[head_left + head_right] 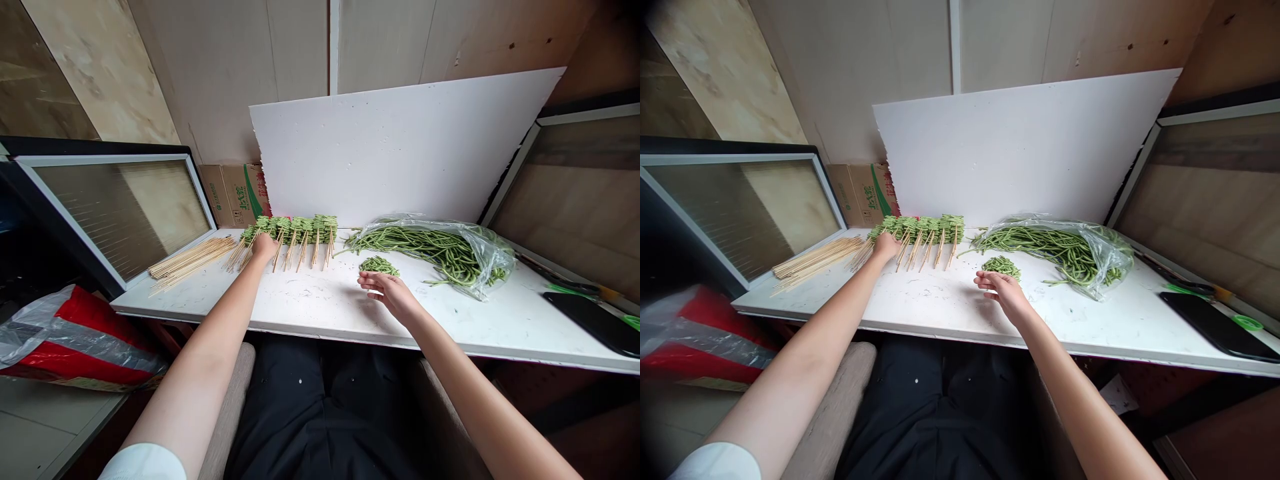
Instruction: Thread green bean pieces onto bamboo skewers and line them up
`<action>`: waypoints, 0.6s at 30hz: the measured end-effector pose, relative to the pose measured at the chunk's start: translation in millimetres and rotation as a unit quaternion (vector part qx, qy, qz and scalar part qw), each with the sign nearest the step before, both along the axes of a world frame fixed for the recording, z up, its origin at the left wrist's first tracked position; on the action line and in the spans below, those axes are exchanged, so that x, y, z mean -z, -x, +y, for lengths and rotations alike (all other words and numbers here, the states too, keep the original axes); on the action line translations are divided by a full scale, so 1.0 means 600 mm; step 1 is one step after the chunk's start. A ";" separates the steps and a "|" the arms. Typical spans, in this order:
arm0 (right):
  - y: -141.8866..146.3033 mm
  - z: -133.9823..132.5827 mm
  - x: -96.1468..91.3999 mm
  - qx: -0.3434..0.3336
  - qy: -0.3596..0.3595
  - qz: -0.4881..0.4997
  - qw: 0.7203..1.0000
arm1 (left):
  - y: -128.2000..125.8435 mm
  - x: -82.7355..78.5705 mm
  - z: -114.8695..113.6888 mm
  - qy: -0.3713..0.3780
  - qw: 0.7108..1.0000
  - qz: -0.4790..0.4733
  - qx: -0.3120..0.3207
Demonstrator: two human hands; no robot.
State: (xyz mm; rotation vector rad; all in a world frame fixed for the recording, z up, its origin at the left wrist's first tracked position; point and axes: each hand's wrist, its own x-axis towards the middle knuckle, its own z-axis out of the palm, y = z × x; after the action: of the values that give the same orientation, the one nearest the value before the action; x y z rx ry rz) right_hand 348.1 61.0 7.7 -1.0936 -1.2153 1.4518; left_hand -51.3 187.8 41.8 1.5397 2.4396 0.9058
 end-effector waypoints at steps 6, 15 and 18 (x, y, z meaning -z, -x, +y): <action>0.000 -0.003 -0.002 -0.003 -0.001 0.001 1.000 | -0.007 0.000 -0.006 0.027 0.999 0.041 -0.009; 0.001 -0.003 -0.002 -0.002 0.004 0.007 1.000 | -0.006 0.002 0.003 0.034 0.997 0.061 -0.012; 0.000 -0.001 0.000 -0.002 0.005 0.009 1.000 | -0.005 0.001 0.006 0.030 0.998 0.056 -0.017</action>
State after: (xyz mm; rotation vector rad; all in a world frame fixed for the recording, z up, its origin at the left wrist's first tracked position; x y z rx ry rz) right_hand 348.3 60.6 7.8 -1.0839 -1.1998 1.4690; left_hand -48.2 191.4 41.1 1.5740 2.5522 0.7636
